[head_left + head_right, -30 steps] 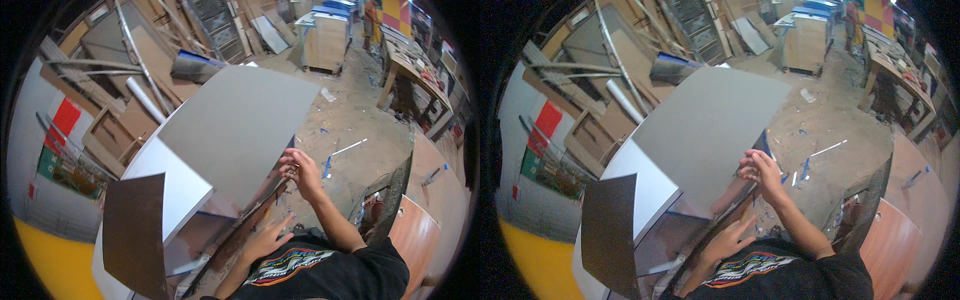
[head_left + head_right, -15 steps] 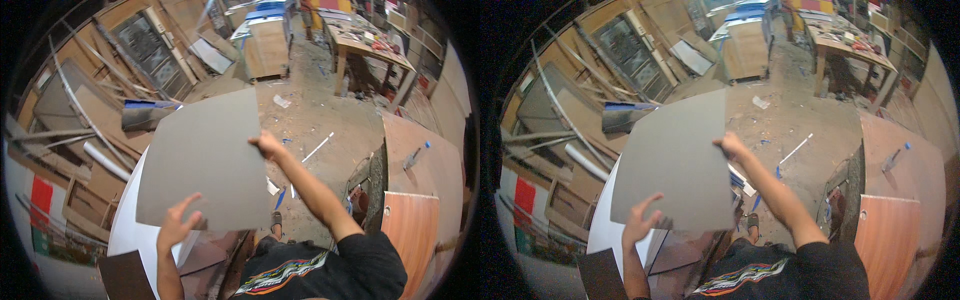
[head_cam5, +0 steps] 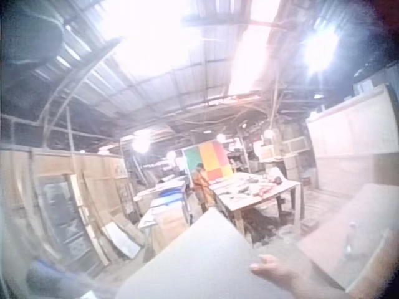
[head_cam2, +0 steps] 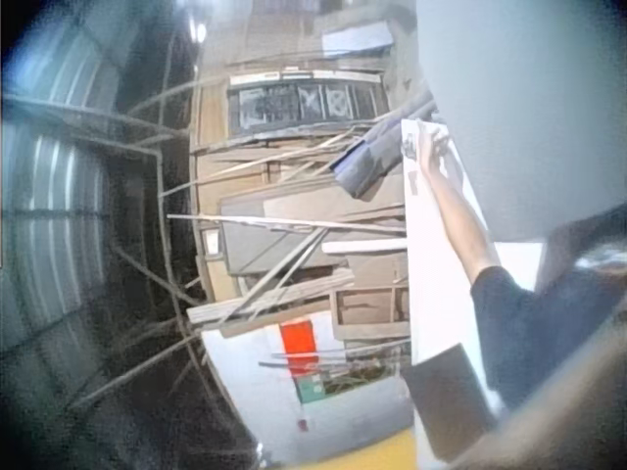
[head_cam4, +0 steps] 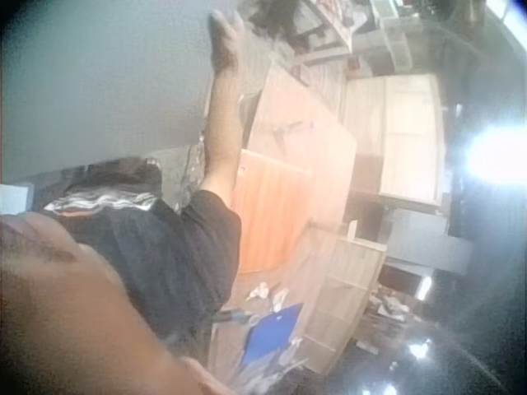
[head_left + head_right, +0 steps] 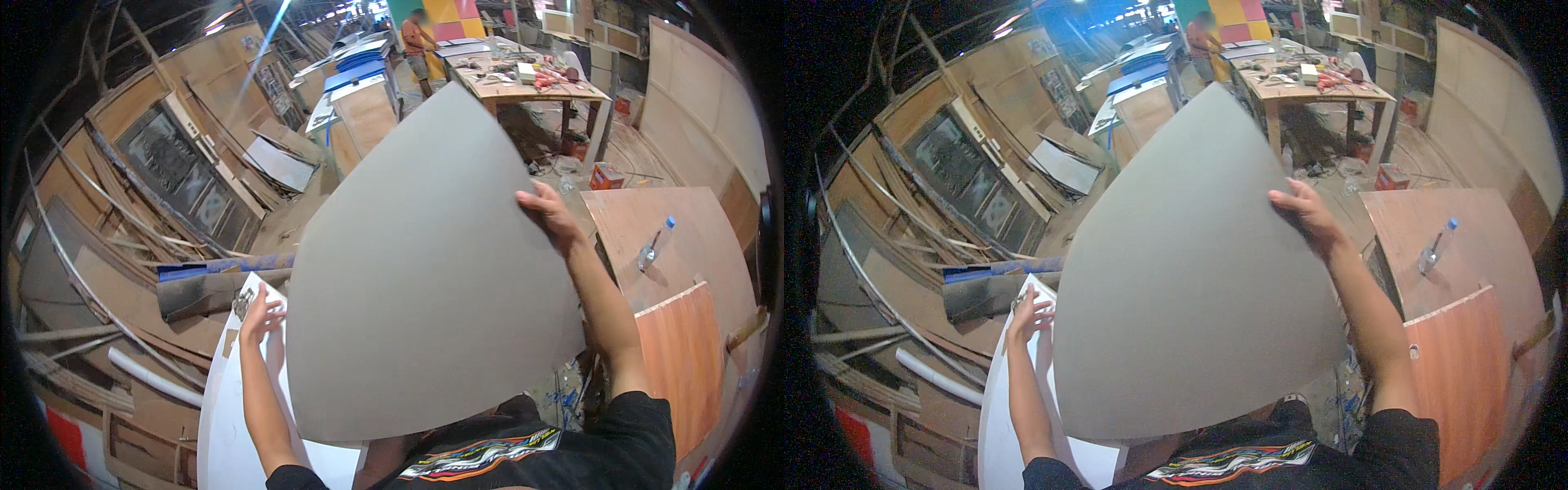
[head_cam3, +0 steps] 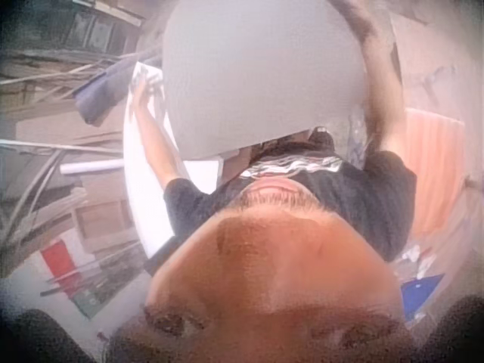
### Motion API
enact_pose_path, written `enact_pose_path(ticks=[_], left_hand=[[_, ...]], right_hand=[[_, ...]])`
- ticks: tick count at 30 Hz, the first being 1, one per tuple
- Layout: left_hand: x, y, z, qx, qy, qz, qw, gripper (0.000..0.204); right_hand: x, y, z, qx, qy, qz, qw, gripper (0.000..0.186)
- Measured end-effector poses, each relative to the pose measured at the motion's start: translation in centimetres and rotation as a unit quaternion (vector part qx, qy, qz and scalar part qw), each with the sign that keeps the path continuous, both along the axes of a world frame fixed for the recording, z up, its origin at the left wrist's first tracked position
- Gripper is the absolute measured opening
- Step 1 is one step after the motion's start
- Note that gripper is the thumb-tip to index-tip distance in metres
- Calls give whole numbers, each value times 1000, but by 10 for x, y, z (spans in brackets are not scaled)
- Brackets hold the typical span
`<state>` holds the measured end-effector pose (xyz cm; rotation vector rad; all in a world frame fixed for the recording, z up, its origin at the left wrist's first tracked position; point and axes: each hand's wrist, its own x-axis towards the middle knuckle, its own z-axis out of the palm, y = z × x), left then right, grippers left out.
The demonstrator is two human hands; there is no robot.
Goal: The person sands a rectangular board with a sanding block, then pours a yellow liquid onto the board and spreads it evenly with a cloth. The board is flipped and handled multiple times during the process.
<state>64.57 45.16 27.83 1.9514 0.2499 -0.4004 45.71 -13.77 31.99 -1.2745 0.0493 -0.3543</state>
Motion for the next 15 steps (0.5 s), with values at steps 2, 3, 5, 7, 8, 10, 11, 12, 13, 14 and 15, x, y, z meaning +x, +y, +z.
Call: enact_pose_path(ticks=[2, 3, 5, 7, 8, 10, 11, 12, 13, 14, 15], left_hand=[[31, -33, -15, -13, 32, -93, 995, 95], [41, -62, -18, -10, 63, -141, 988, 93], [59, -112, -28, -43, 95, -219, 970, 86], [81, -148, -44, -106, 98, -268, 952, 76], [86, -175, -43, -112, 83, -258, 956, 71], [98, -219, -32, -128, 48, -230, 963, 61], [106, -238, -28, -164, 27, -230, 959, 57], [113, -254, -26, -195, 12, -227, 954, 54], [119, -269, -25, -226, -3, -221, 949, 50], [121, -284, -22, -217, -34, -223, 950, 47], [124, -301, -13, -210, -73, -226, 948, 43]], right_hand=[[-26, -20, 12, -11, -13, -13, 1000, 56], [-36, -36, 13, -14, -33, -20, 999, 57], [-50, -68, 11, -20, -69, -33, 997, 56], [-55, -96, 1, -15, -100, -38, 994, 54], [-62, -106, 5, -30, -100, -57, 993, 54], [-73, -125, 16, -62, -101, -86, 989, 54], [-78, -139, 18, -85, -65, -118, 987, 53], [-81, -161, 10, -111, -40, -131, 984, 53], [-82, -186, -1, -136, -16, -141, 980, 52], [-80, -201, -10, -144, -2, -142, 979, 52], [-80, -216, -15, -153, 8, -144, 978, 51]])
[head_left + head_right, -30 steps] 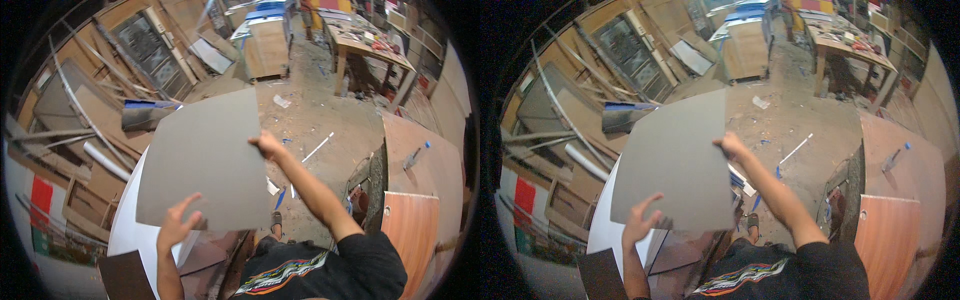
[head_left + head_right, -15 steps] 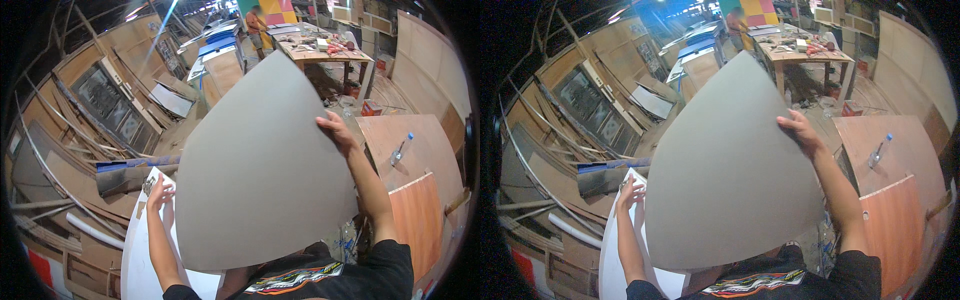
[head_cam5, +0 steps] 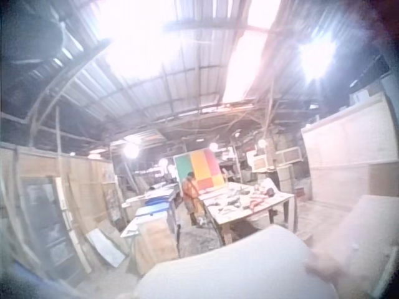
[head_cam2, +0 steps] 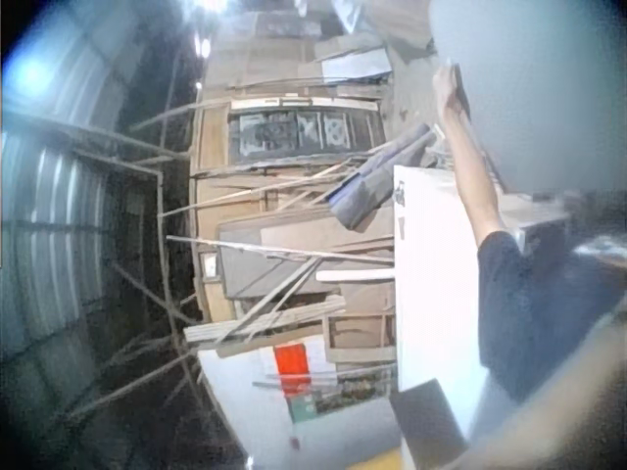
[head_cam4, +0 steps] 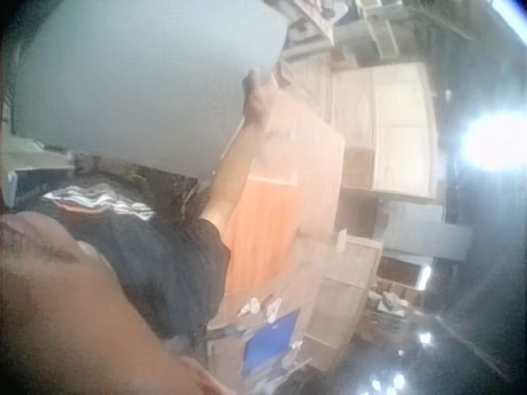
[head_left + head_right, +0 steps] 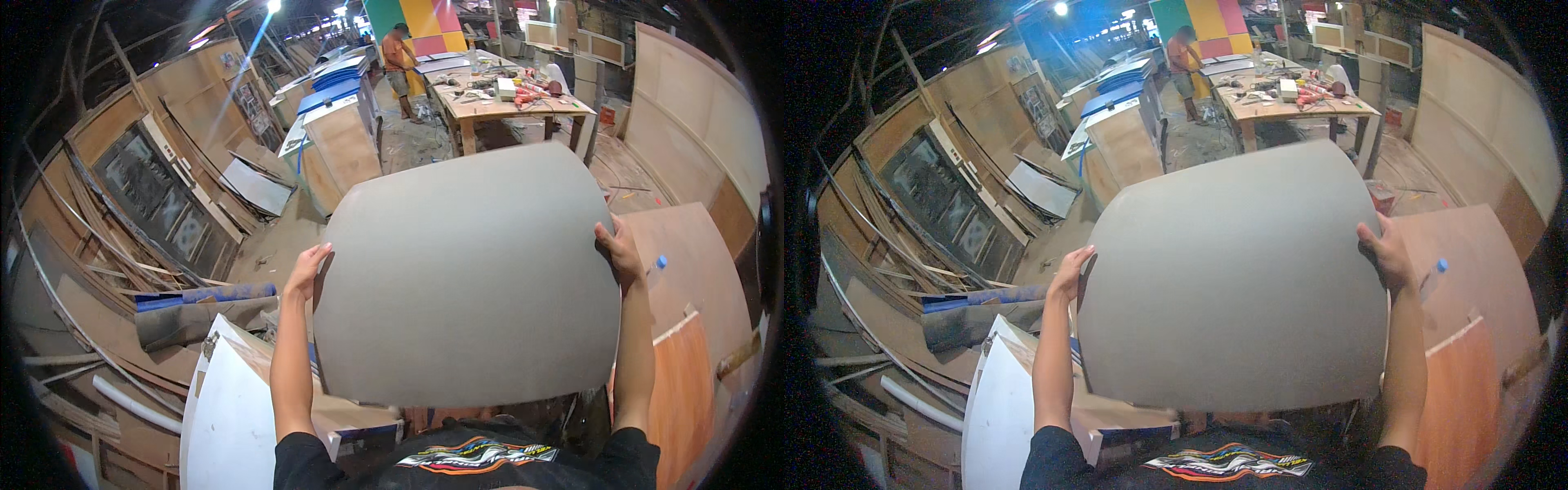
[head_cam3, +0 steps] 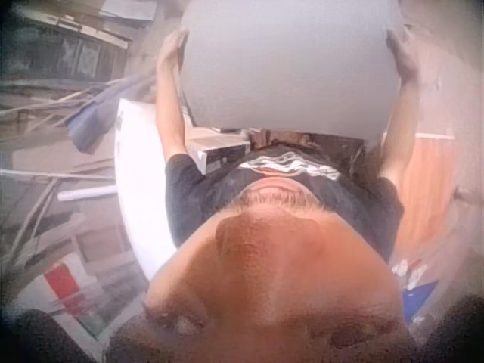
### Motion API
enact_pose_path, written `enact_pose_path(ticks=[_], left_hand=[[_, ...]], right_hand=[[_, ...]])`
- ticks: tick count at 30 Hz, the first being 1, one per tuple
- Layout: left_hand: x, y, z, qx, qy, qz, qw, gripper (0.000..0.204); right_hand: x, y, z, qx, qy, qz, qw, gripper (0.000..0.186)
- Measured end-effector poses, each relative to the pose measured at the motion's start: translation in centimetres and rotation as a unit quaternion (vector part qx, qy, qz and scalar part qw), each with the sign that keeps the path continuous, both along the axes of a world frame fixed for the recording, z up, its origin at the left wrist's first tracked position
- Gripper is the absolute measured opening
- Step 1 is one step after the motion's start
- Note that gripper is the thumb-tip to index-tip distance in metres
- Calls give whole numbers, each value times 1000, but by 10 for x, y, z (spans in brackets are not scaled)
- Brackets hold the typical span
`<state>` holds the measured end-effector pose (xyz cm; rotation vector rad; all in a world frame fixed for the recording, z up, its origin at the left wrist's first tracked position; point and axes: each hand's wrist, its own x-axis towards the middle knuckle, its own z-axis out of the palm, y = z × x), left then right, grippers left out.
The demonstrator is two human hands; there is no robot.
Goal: The person sands a rectangular board with a sanding block, then pours a yellow liquid onto the board and spreads it evenly with a cloth. The board is flipped and handled multiple times during the process.
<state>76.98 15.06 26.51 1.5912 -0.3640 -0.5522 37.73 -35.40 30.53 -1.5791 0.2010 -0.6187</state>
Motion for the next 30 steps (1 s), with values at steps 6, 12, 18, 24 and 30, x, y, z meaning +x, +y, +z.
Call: enact_pose_path(ticks=[6, 12, 18, 24, 30], left_hand=[[15, -64, 4, 9, -153, 89, 984, 37], [34, -85, -39, 84, -162, 168, 969, 44], [64, -75, -90, 55, -76, 192, 977, 62], [113, -74, -134, 47, -1, 192, 980, 73], [152, -115, -164, -38, 49, 176, 982, 73]], right_hand=[[21, -32, -51, 62, 0, 3, 998, 55], [42, -49, -112, 3, 49, -7, 999, 59], [77, -25, -170, 3, 94, -87, 992, 60], [95, -3, -202, -6, 108, -103, 989, 56], [109, 28, -148, -53, 176, -123, 975, 63]])
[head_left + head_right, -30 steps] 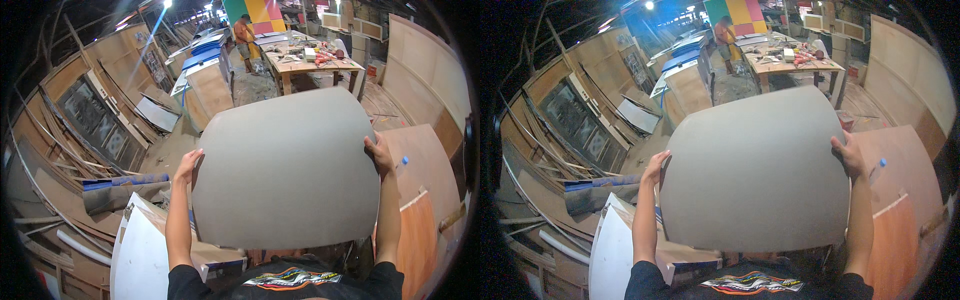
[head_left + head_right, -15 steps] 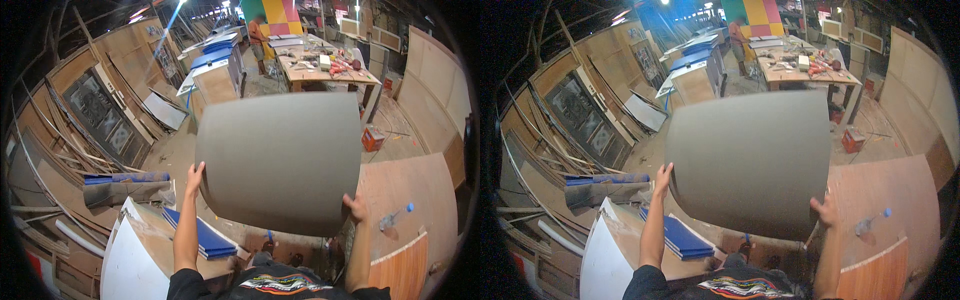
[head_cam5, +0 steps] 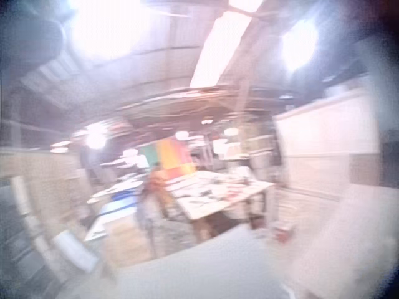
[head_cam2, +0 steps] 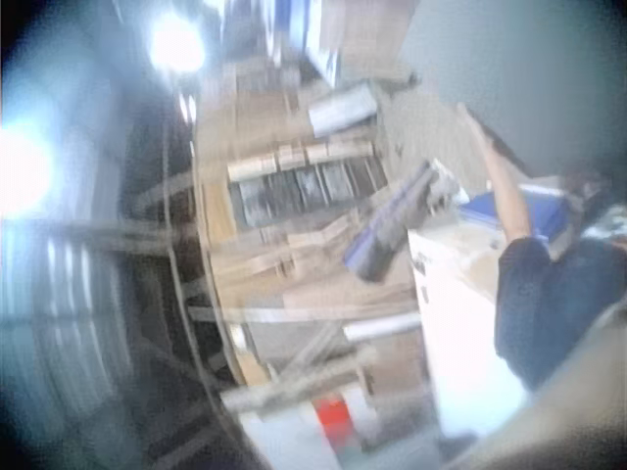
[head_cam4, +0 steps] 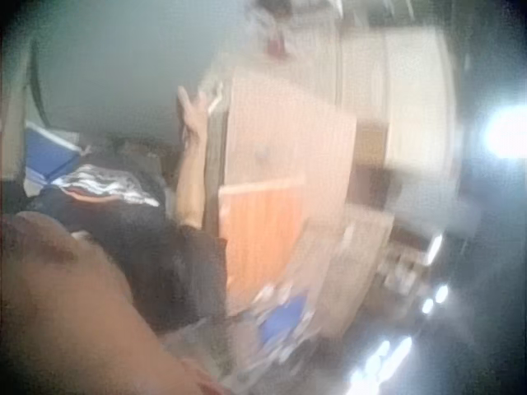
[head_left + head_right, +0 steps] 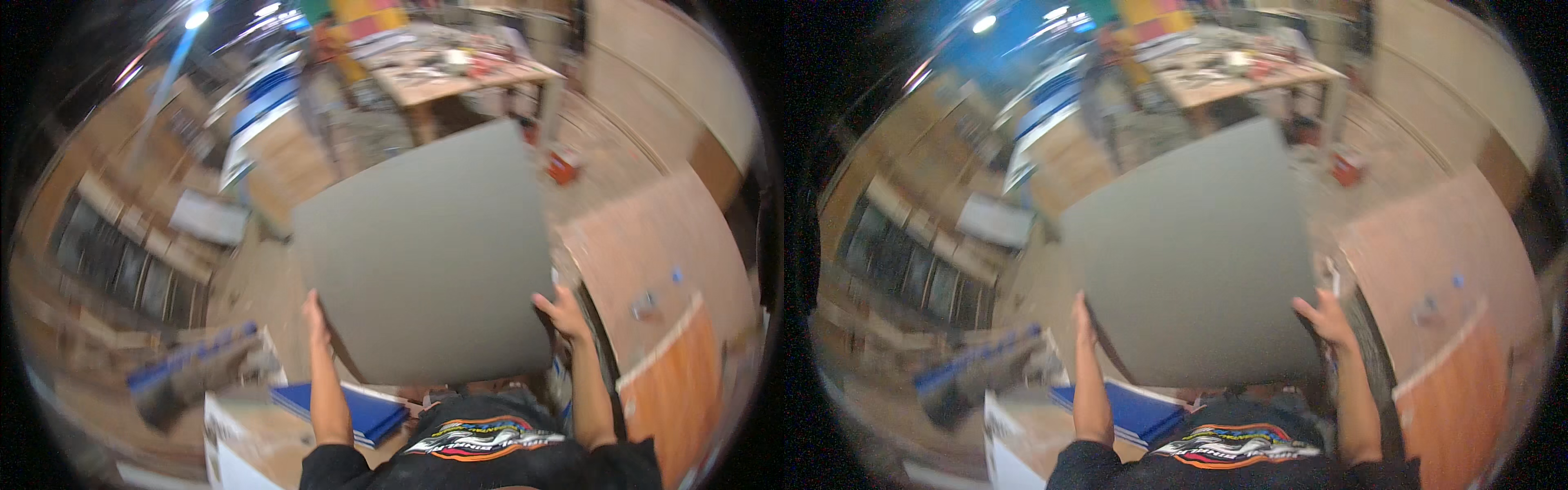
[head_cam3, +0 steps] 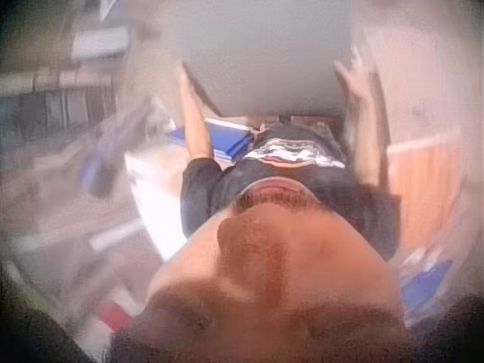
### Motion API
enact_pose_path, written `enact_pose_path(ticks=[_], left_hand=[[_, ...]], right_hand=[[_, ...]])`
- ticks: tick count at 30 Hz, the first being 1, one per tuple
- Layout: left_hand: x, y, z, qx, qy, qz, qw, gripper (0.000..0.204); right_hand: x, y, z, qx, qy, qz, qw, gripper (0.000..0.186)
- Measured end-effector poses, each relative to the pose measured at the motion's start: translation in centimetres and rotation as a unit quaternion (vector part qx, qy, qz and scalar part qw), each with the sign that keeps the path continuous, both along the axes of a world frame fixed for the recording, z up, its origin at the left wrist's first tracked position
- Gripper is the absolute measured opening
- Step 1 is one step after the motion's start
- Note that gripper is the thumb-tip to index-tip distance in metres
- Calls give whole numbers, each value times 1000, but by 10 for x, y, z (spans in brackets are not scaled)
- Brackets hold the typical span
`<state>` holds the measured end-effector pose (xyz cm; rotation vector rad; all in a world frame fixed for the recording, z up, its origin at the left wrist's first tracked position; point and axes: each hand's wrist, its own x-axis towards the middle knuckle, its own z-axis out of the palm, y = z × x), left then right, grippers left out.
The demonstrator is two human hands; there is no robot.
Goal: The person sands a rectangular board with a sanding block, then pours a yellow liquid onto the board and spreads it evenly with a cloth. The board is flipped and handled multiple times during the process.
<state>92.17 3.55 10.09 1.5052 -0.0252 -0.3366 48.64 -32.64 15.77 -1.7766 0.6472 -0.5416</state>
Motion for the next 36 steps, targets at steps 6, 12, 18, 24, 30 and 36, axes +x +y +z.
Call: enact_pose_path(ticks=[6, 12, 18, 24, 30, 36], left_hand=[[5, -48, -46, -13, 73, -138, 988, 74], [-14, -119, -68, -62, 100, -221, 968, 76], [-48, -190, -54, -112, 63, -285, 950, 78], [-120, -205, 8, -54, -110, -447, 886, 66], [-341, -232, 81, -69, -163, -680, 712, 80], [-568, -351, 69, -95, -294, -697, 647, 85]], right_hand=[[-19, 20, -22, -17, 70, -86, 994, 78], [-75, 87, -18, -12, 18, -188, 982, 60], [-128, 109, -2, 45, 4, -201, 978, 52], [-286, 154, -10, -76, -83, -428, 897, 59], [-526, 247, -11, -17, -156, -612, 776, 72], [-668, 237, -39, -57, -109, -704, 700, 69]])
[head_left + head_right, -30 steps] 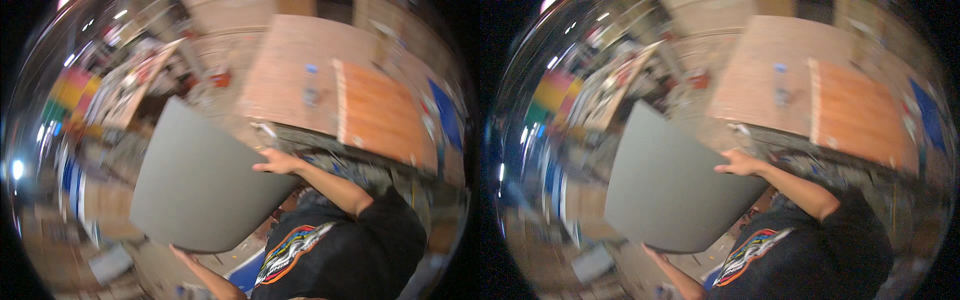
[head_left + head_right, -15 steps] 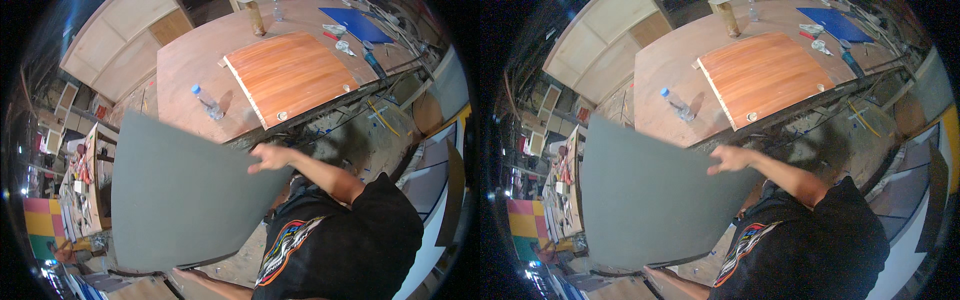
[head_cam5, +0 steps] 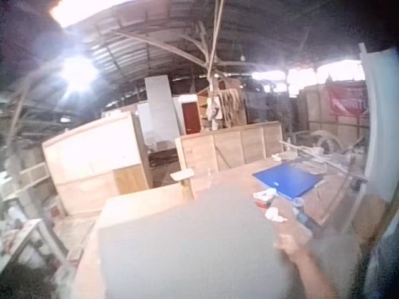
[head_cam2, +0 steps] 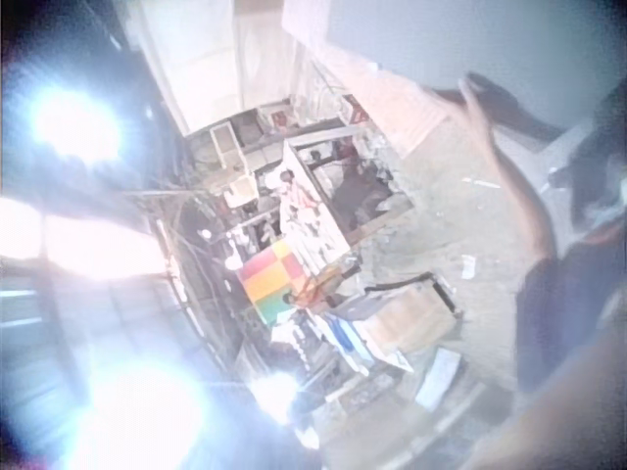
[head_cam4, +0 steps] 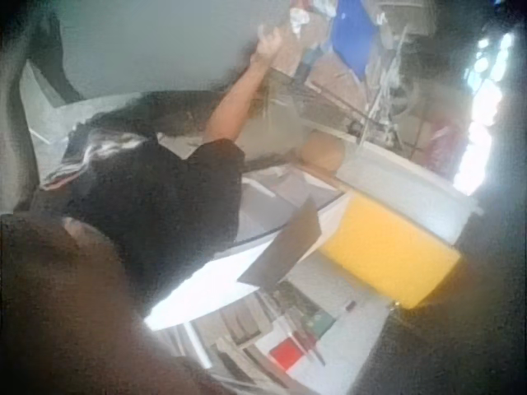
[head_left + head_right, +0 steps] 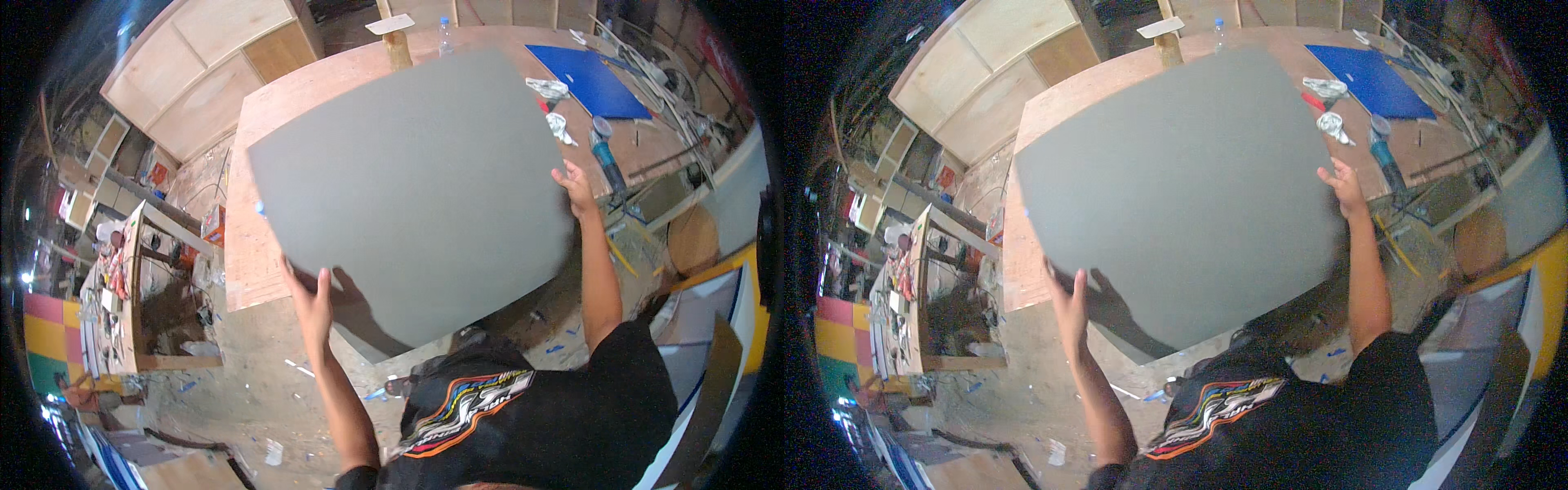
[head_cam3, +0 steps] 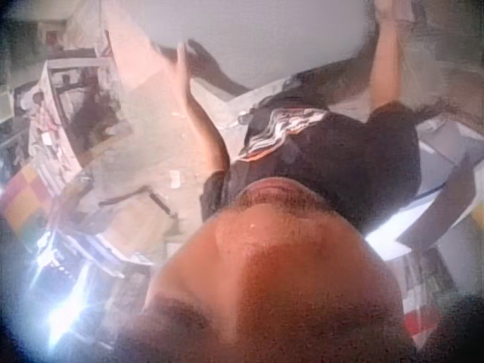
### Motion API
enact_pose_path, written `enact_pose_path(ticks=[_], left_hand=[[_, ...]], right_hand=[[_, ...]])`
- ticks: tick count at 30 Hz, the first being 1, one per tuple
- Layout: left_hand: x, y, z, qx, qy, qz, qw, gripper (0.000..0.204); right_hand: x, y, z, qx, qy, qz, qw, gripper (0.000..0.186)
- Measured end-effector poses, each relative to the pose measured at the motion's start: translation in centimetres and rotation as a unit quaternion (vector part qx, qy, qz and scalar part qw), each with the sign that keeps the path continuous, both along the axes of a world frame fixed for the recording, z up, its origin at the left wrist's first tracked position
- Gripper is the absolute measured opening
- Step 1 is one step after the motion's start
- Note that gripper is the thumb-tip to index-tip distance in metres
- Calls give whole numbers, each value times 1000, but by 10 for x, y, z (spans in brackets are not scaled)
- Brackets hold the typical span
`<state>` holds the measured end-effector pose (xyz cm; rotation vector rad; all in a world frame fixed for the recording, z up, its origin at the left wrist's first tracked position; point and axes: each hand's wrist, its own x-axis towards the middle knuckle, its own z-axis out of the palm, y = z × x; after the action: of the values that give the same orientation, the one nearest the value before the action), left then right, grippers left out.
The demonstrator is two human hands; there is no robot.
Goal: The person sands a rectangular board with a sanding block, then pours a yellow liquid onto the board and spreads it evenly with a cloth. The board is flipped and handled multiple times during the process.
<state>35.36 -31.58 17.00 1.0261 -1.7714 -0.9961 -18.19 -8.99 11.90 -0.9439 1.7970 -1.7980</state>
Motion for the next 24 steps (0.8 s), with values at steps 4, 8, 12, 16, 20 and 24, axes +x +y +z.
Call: enact_pose_path(ticks=[4, 8, 12, 16, 20, 24], left_hand=[[-88, -91, -63, -19, -112, 19, 993, 95], [-106, -107, -156, 68, -286, 46, 955, 102], [-134, -65, -192, 59, -260, -33, 963, 100], [-98, -59, -197, 68, -253, -14, 965, 95], [-121, -58, -178, 69, -266, 57, 960, 76], [-143, -76, -161, 108, -192, 84, 972, 62]], right_hand=[[-100, -40, -55, 143, 74, -71, 984, 74], [-114, -55, -105, 368, 274, -89, 884, 76], [-128, -37, -147, 419, 313, -135, 841, 72], [-94, -59, -131, 403, 256, -142, 867, 71], [-100, -60, -115, 430, 260, -148, 852, 73], [-142, -59, -126, 433, 258, -126, 854, 76]])
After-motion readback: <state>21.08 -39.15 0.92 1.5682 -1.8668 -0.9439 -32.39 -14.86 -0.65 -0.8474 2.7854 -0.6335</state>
